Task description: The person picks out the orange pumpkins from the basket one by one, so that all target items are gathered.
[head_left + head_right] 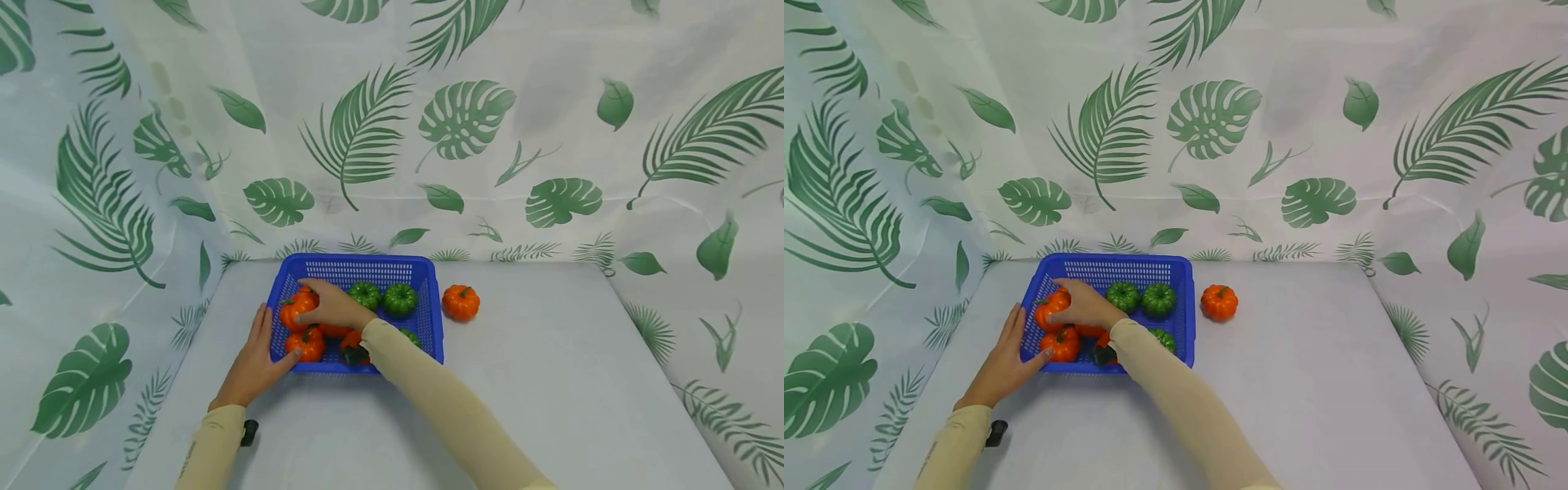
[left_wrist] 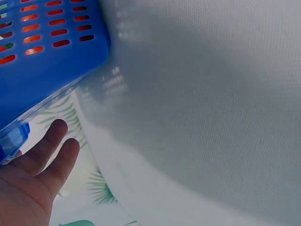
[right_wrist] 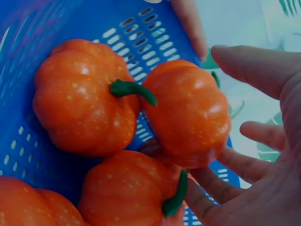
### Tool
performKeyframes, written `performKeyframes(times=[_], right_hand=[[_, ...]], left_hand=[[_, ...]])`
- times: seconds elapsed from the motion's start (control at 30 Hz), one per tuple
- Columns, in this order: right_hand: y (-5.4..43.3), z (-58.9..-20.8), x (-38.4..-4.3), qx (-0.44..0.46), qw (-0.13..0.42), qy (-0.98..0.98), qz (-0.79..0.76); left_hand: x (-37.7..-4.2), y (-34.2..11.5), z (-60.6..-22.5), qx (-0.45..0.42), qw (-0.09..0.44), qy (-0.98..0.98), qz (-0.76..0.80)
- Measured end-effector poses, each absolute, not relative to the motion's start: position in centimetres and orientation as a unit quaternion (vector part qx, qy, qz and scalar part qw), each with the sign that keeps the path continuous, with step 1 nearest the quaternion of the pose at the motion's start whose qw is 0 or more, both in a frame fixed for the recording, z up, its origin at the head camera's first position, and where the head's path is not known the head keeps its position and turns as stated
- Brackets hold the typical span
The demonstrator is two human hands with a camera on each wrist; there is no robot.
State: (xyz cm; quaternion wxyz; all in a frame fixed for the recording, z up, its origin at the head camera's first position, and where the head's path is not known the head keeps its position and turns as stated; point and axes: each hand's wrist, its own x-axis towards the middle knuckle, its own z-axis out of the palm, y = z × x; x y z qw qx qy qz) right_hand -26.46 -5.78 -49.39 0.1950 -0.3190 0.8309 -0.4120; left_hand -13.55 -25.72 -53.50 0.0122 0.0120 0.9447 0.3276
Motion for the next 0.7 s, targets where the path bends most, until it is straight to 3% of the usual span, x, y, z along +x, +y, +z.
performKeyframes(times=[0.7], right_hand=[[-6.1, -49.59, -26.42, -0.313, 0.177, 0.848, -0.39]], left_hand=[[-13.56, -25.6, -53.08, 0.012, 0.014, 0.947, 0.319]])
